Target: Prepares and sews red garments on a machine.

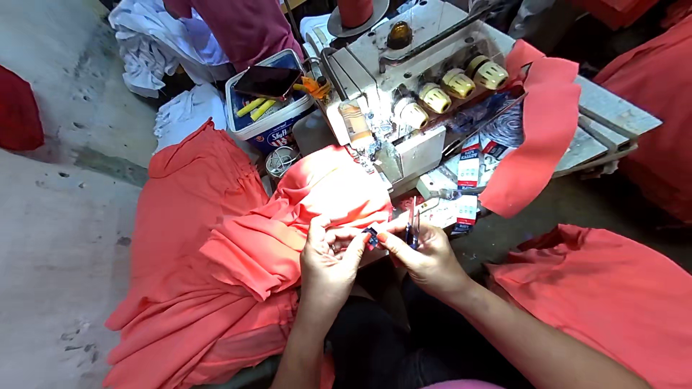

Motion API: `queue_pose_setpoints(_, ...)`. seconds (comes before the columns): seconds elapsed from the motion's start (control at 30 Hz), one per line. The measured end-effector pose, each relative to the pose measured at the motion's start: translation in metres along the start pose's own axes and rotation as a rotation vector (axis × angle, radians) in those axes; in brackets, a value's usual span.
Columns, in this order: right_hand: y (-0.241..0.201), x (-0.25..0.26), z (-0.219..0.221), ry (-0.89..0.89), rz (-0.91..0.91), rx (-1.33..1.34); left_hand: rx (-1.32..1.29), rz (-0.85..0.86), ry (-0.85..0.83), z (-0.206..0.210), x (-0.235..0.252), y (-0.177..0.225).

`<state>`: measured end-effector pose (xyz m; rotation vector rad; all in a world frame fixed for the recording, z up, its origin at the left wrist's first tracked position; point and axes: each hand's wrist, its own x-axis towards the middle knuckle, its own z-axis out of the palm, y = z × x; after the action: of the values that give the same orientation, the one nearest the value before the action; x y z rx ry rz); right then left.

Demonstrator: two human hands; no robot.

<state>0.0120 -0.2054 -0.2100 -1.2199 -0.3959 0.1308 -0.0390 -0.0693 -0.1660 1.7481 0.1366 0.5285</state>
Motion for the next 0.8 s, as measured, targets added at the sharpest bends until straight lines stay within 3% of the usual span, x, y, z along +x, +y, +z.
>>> queue_pose_setpoints(0.17, 0.026, 0.02, -0.017, 0.156, -0.296, -0.34, 0.123, 0.009, -0.064, -0.014, 0.025, 0.006)
queue_pose_setpoints(0.3, 0.027, 0.028, -0.02, 0.05, -0.243, -0.451, 0.325, -0.024, -0.13, -0.018, 0.056, 0.007)
queue_pose_setpoints(0.47, 0.023, 0.023, -0.021, 0.031, -0.26, -0.514, 0.263, -0.108, -0.221, -0.01, 0.083, 0.001)
queue_pose_setpoints(0.8, 0.008, 0.031, -0.019, -0.077, -0.152, -0.679, 0.425, -0.004, -0.303, -0.004, 0.101, -0.003)
